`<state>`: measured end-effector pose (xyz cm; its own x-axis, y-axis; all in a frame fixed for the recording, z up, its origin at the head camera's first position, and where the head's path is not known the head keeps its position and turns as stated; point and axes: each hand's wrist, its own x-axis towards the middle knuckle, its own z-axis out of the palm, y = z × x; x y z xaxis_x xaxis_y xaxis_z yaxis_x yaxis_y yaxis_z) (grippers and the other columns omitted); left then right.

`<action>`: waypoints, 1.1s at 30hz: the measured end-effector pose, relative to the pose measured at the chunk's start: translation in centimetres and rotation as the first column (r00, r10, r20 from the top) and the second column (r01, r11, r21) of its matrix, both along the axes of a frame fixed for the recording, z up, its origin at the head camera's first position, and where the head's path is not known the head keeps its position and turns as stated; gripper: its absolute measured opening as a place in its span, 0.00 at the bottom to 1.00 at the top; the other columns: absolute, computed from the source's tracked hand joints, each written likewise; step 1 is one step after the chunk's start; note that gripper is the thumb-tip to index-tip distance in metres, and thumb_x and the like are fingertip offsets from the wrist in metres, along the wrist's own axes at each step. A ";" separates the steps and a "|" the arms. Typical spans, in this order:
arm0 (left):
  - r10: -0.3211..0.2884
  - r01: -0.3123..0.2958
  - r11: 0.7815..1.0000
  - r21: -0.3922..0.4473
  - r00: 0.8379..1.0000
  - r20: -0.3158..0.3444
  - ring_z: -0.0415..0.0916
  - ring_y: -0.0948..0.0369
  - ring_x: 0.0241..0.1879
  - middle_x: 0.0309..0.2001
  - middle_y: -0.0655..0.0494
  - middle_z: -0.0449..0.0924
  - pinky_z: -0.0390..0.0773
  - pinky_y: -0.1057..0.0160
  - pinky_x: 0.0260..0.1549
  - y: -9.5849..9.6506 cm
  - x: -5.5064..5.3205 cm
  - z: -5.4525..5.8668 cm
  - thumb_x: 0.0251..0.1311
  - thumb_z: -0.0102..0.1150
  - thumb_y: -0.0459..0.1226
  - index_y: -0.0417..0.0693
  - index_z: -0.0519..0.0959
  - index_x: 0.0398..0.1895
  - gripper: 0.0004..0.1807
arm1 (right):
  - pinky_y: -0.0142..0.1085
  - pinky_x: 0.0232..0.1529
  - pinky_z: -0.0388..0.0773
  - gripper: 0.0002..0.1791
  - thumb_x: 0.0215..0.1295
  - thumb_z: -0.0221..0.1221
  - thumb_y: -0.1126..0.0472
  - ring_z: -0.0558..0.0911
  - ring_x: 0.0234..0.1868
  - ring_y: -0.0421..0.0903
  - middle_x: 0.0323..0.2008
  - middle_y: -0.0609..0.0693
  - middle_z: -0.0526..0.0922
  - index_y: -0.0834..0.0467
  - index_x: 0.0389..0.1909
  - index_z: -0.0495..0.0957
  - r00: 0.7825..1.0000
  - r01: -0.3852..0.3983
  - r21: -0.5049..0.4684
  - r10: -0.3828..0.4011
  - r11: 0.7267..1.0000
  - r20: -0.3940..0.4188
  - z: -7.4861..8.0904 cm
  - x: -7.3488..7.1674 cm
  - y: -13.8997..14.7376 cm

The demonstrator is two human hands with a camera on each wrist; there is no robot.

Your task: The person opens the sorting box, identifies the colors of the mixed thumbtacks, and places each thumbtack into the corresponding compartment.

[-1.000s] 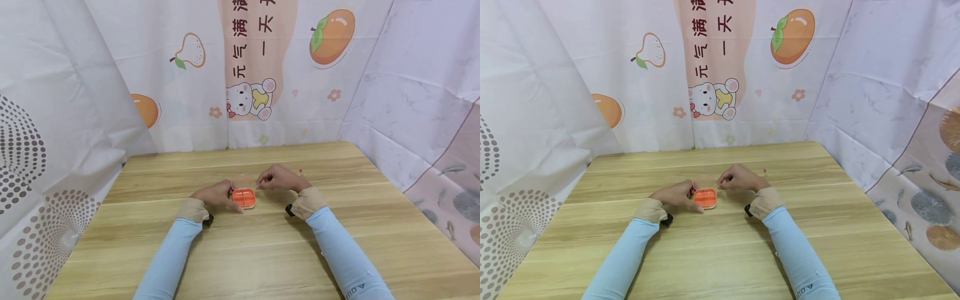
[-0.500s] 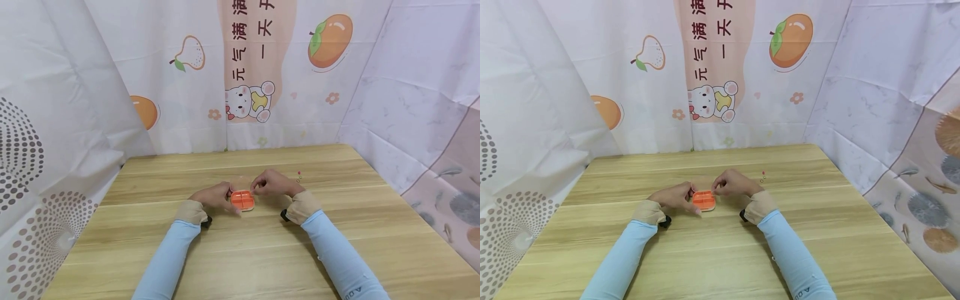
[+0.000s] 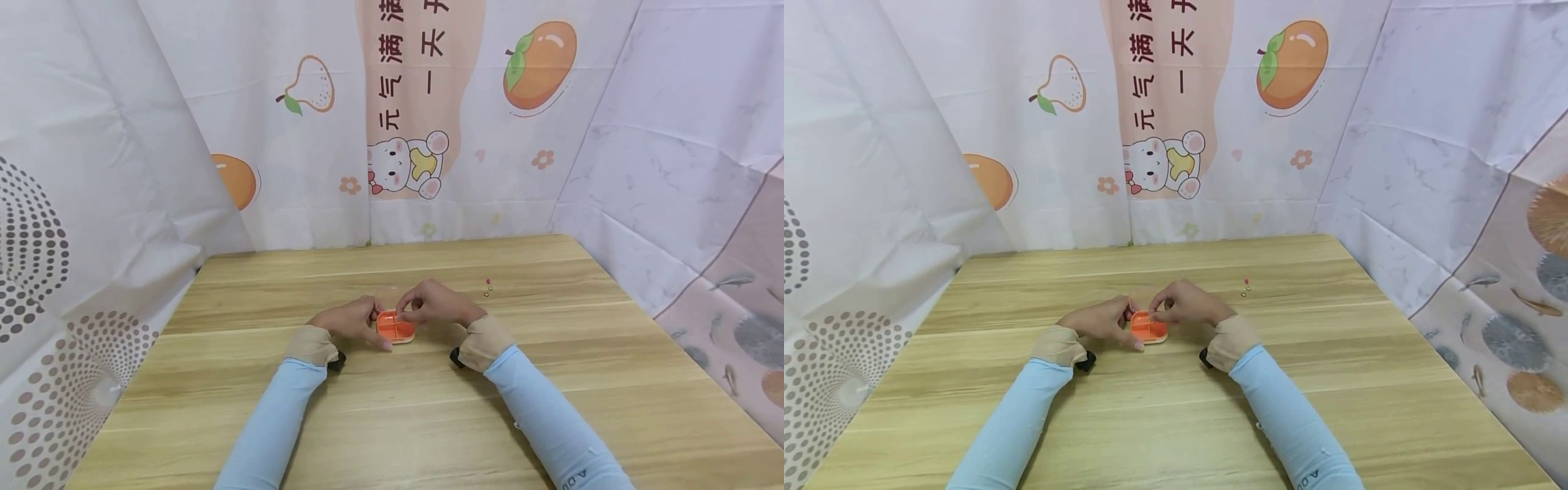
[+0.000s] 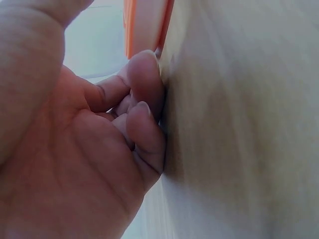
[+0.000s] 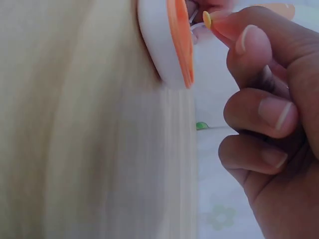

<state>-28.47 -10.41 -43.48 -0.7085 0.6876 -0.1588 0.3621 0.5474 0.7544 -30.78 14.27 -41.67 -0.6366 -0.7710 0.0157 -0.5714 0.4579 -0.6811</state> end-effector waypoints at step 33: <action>0.002 -0.002 1.000 -0.019 1.000 -0.009 0.66 0.63 0.34 0.35 0.59 0.77 0.66 0.67 0.32 -0.1 -0.1 -0.1 0.48 0.80 0.47 0.46 0.75 0.49 0.30 | 0.26 0.22 0.63 0.09 0.67 0.63 0.66 0.65 0.18 0.31 0.20 0.40 0.79 0.49 0.35 0.89 0.994 -0.091 0.000 0.091 0.996 -0.061 -0.7 1.0 -2.0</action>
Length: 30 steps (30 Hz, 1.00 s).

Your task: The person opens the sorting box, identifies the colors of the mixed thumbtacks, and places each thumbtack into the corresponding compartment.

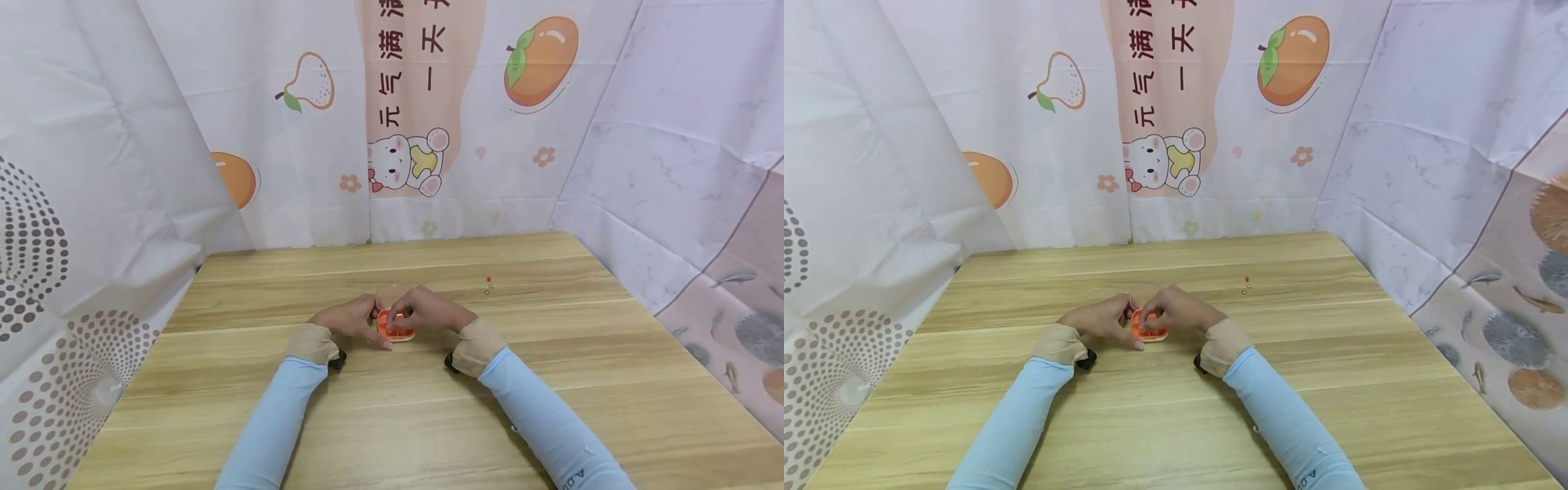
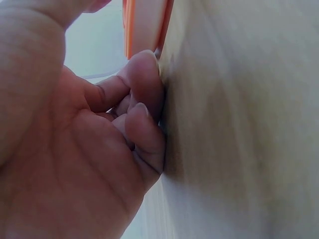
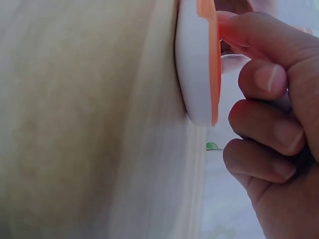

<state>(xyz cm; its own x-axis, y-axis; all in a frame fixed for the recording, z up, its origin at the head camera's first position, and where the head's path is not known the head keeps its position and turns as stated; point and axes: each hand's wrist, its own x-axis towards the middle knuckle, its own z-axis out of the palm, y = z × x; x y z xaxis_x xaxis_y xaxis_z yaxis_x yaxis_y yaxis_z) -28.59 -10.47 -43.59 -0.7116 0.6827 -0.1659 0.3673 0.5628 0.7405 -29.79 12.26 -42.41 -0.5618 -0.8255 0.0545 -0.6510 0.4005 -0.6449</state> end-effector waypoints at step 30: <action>-0.019 0.019 0.999 0.037 1.000 -0.006 0.69 0.65 0.32 0.37 0.58 0.84 0.68 0.67 0.30 0.4 -0.3 -0.1 0.50 0.80 0.43 0.50 0.81 0.43 0.20 | 0.27 0.30 0.70 0.03 0.69 0.65 0.55 0.71 0.23 0.31 0.24 0.37 0.81 0.45 0.36 0.87 0.987 0.021 0.143 0.002 0.989 -0.160 0.6 0.6 -1.0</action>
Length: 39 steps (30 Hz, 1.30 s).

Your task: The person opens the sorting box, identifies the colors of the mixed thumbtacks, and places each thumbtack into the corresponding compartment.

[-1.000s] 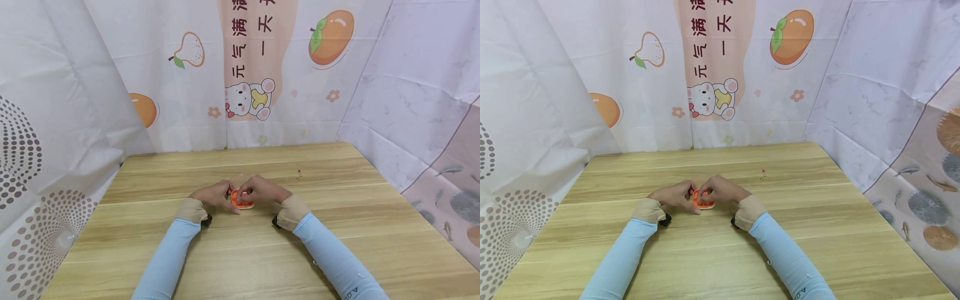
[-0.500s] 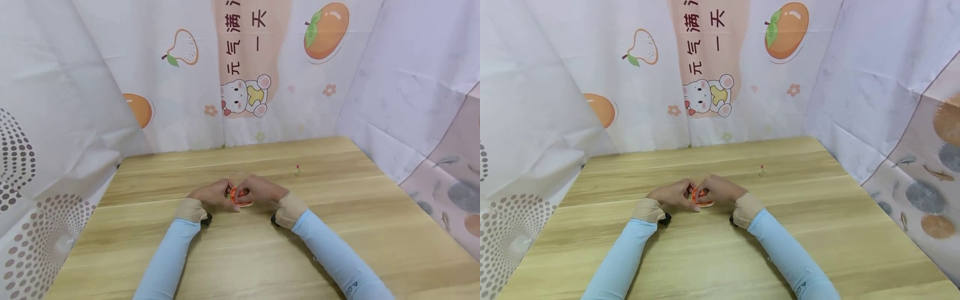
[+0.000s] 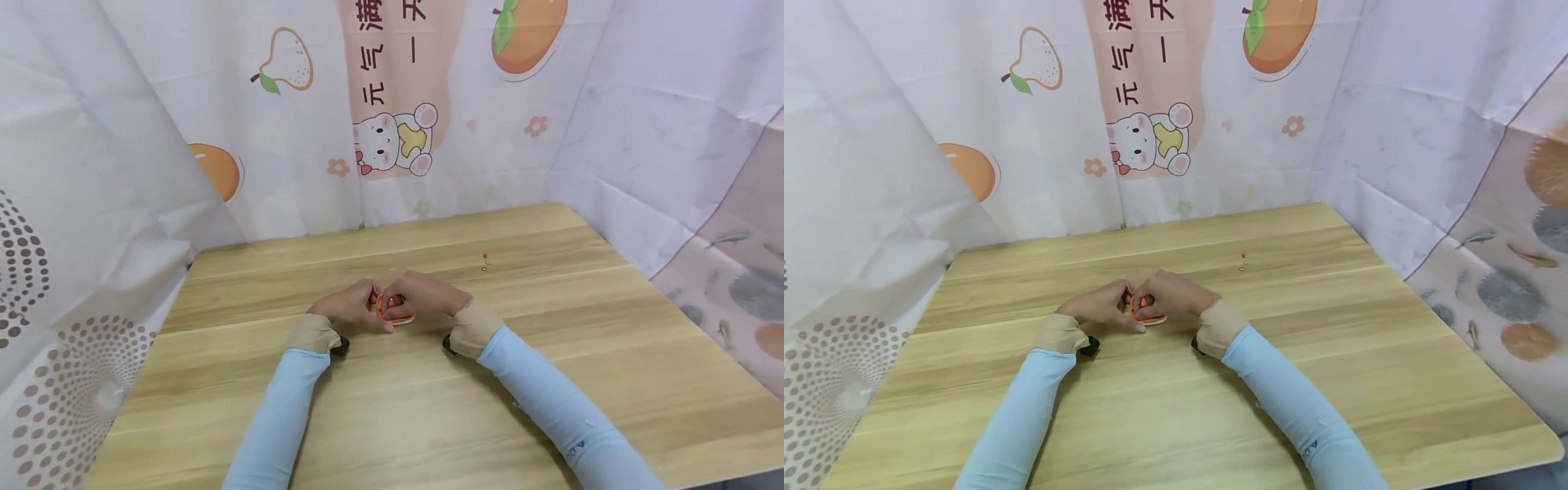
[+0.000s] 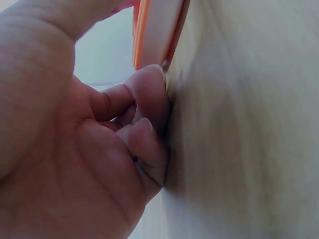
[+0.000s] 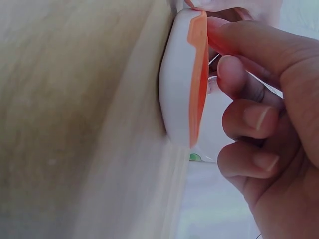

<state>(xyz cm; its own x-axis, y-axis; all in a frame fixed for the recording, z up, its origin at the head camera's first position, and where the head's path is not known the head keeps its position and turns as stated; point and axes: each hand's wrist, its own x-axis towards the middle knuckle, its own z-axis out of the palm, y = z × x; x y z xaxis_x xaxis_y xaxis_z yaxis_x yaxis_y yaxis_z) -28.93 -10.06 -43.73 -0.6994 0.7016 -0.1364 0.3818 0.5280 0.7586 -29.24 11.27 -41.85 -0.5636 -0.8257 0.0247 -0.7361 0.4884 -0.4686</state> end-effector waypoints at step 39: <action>0.099 -0.097 0.992 -0.081 0.995 0.031 0.71 0.60 0.42 0.44 0.54 0.79 0.73 0.62 0.45 -0.5 0.4 0.3 0.46 0.82 0.49 0.44 0.72 0.53 0.37 | 0.30 0.30 0.72 0.06 0.67 0.67 0.57 0.76 0.27 0.37 0.26 0.41 0.81 0.50 0.42 0.87 0.989 0.076 0.011 -0.077 0.997 0.123 3.4 -0.9 3.6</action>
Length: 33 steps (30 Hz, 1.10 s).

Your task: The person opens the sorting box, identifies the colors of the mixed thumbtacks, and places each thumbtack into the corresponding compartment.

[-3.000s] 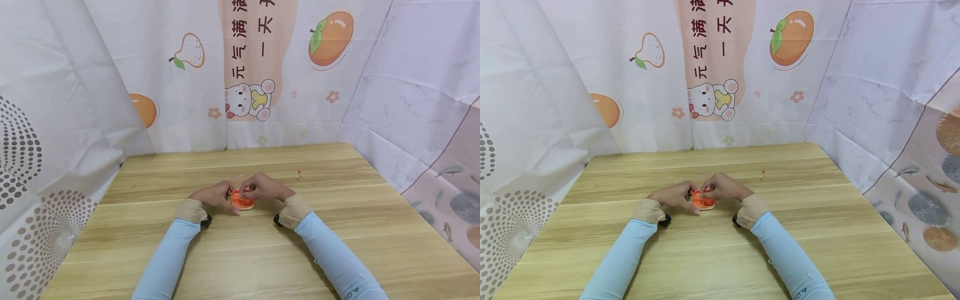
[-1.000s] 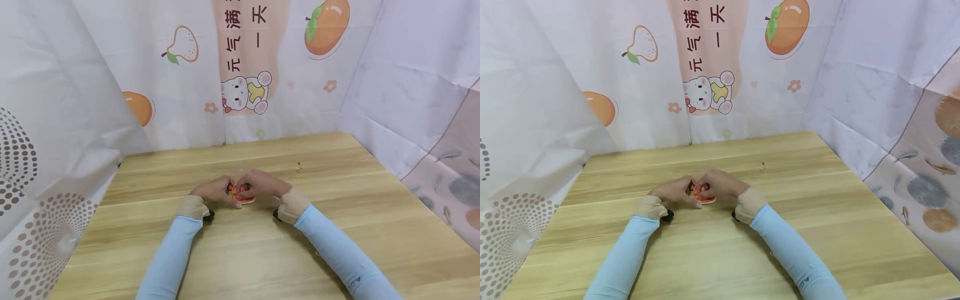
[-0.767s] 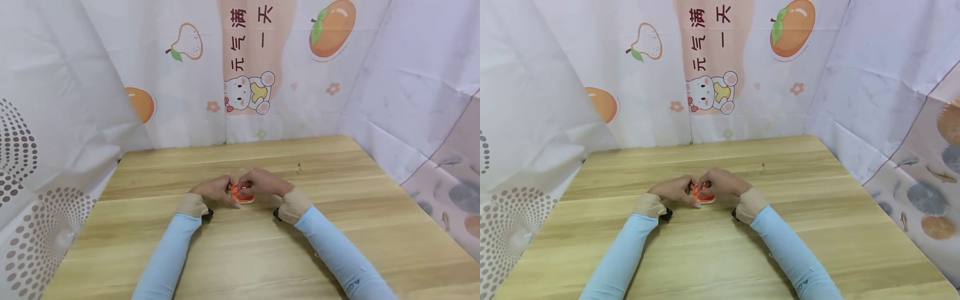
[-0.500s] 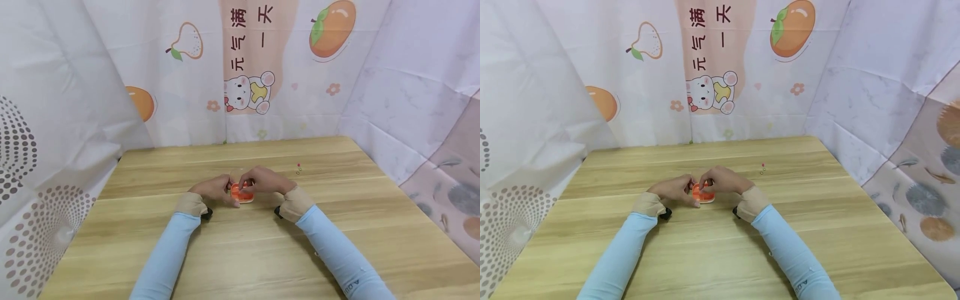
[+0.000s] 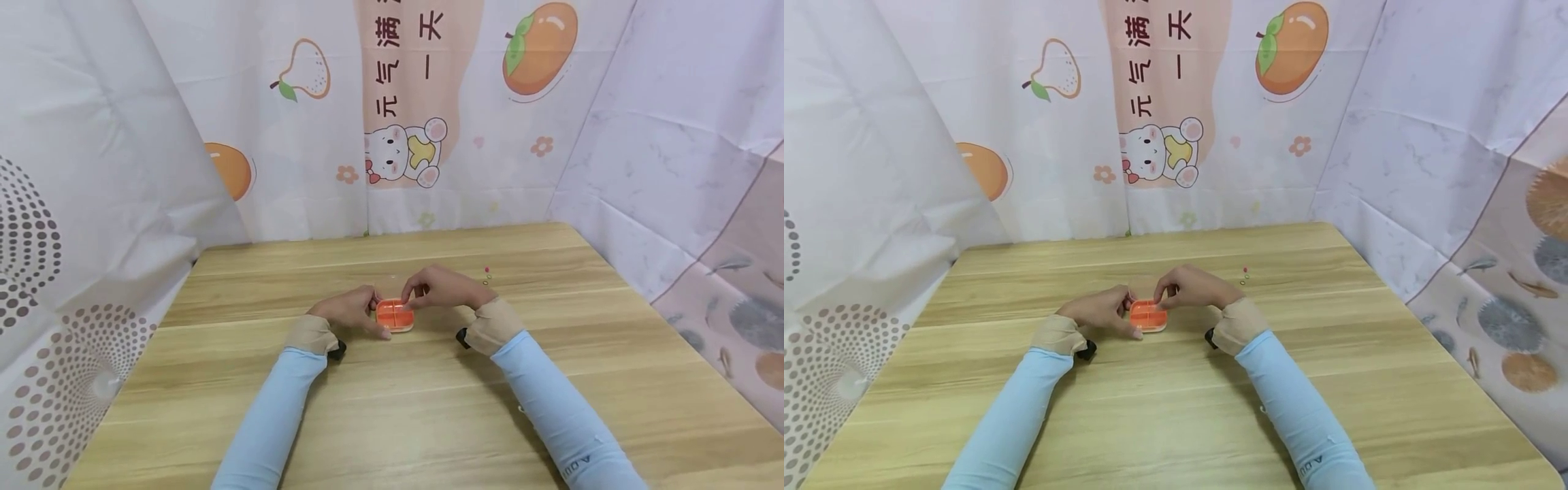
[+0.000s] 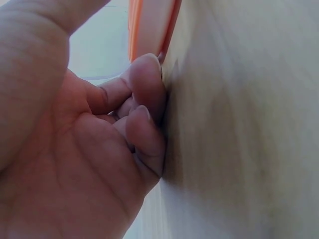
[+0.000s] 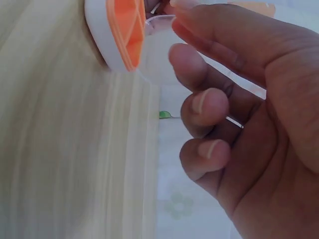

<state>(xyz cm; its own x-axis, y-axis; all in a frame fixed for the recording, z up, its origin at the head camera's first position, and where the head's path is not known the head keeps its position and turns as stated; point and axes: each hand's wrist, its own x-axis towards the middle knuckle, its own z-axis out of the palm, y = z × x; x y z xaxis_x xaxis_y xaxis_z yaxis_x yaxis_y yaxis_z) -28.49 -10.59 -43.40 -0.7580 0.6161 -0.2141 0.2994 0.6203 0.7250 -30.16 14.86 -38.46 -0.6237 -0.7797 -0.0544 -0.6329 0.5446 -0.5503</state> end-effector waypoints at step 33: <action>-0.011 0.008 0.997 0.071 0.999 0.039 0.66 0.61 0.35 0.39 0.54 0.76 0.70 0.64 0.35 -0.2 0.1 0.0 0.48 0.81 0.46 0.44 0.72 0.51 0.34 | 0.34 0.32 0.73 0.09 0.68 0.65 0.58 0.77 0.30 0.43 0.28 0.47 0.83 0.56 0.45 0.87 0.967 0.255 -0.015 -0.255 0.967 -0.005 -0.3 -3.0 7.9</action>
